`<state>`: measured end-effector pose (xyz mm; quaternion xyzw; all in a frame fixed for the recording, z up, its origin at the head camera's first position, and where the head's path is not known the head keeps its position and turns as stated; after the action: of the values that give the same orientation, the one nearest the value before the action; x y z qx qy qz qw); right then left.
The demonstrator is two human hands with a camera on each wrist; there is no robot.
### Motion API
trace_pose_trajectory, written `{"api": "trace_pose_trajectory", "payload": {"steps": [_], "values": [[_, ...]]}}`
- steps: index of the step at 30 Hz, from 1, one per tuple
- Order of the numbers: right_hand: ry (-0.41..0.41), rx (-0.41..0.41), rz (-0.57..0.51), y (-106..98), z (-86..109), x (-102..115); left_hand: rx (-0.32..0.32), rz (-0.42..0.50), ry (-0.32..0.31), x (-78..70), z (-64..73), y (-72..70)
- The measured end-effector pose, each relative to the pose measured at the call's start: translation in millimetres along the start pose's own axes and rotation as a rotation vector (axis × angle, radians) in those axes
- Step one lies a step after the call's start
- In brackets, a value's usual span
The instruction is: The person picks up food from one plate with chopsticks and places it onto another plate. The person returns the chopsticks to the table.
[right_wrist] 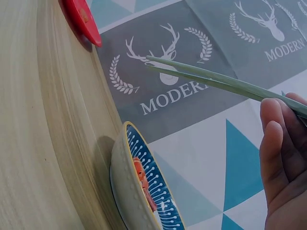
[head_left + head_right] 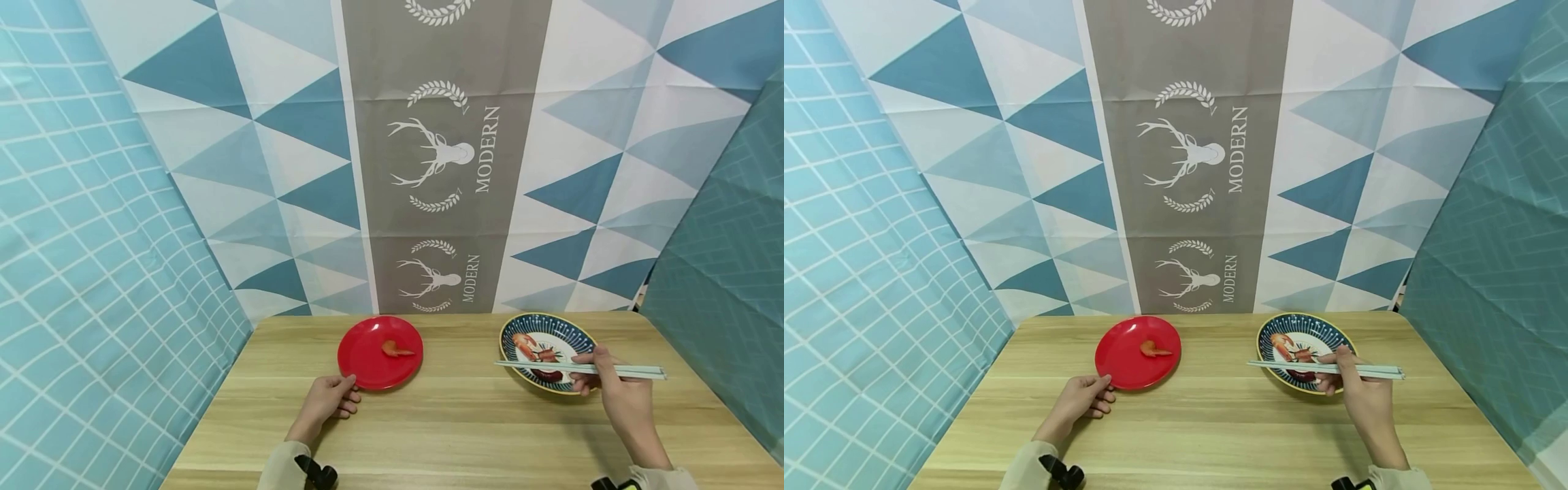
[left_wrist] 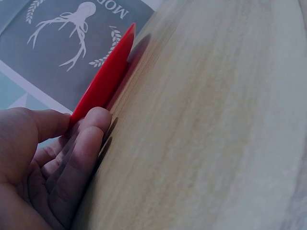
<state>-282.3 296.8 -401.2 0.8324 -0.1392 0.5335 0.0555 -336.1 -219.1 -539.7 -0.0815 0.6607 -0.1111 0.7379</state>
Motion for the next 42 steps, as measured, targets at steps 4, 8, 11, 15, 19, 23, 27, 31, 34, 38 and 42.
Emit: {"api": "trace_pose_trajectory", "payload": {"steps": [4, 8, 11, 15, 19, 23, 27, 31, 34, 38, 42], "values": [[0.02, -0.004, 0.005, 0, 1.0, -5, 0.001, -0.001, -0.003, 1.1, 0.5, 0.0], [0.053, -0.015, 0.041, 0, 1.0, -9, 0.003, 0.004, -0.003, 2.5, 0.8, 0.2], [0.069, -0.016, 0.049, -1, -0.3, -11, 0.004, 0.009, -0.008, 3.5, 1.1, 0.2], [0.084, -0.019, 0.043, -4, -2.9, -14, 0.003, 0.009, -0.014, 4.0, 1.3, -0.4], [0.102, -0.034, 0.01, -8, -5.7, -17, 0.001, 0.004, -0.015, 4.5, 1.5, -1.2], [0.108, -0.045, -0.023, -12, -7.9, -20, 0.001, 0.001, -0.014, 4.8, 2.0, -1.3], [0.118, -0.062, -0.015, -16, -10.8, -27, -0.001, -0.001, -0.015, 5.0, 2.0, -1.2], [0.162, -0.086, -0.015, -22, -12.9, -38, -0.001, -0.003, -0.017, 4.7, 1.6, -0.9], [0.191, -0.111, -0.014, -26, -13.8, -45, 0.0, -0.006, -0.019, 3.9, 1.3, -0.4], [0.194, -0.149, -0.015, -32, -16.2, -49, 0.003, -0.004, -0.016, 2.0, 0.0, 0.1], [0.22, -0.174, -0.059, -35, -17.1, -57, 0.011, -0.003, -0.01, 0.4, -2.4, -0.5]]}}
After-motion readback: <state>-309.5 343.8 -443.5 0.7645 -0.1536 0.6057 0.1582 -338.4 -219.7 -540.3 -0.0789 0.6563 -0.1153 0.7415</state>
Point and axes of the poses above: each hand's wrist, its own z-axis away from the middle knuckle, its own y-axis out of the palm, x = y × z, the point moved 9 cm from there along -z, towards the middle knuckle, and after that the axes turned 6 degrees about y, right-handed, at the moved point
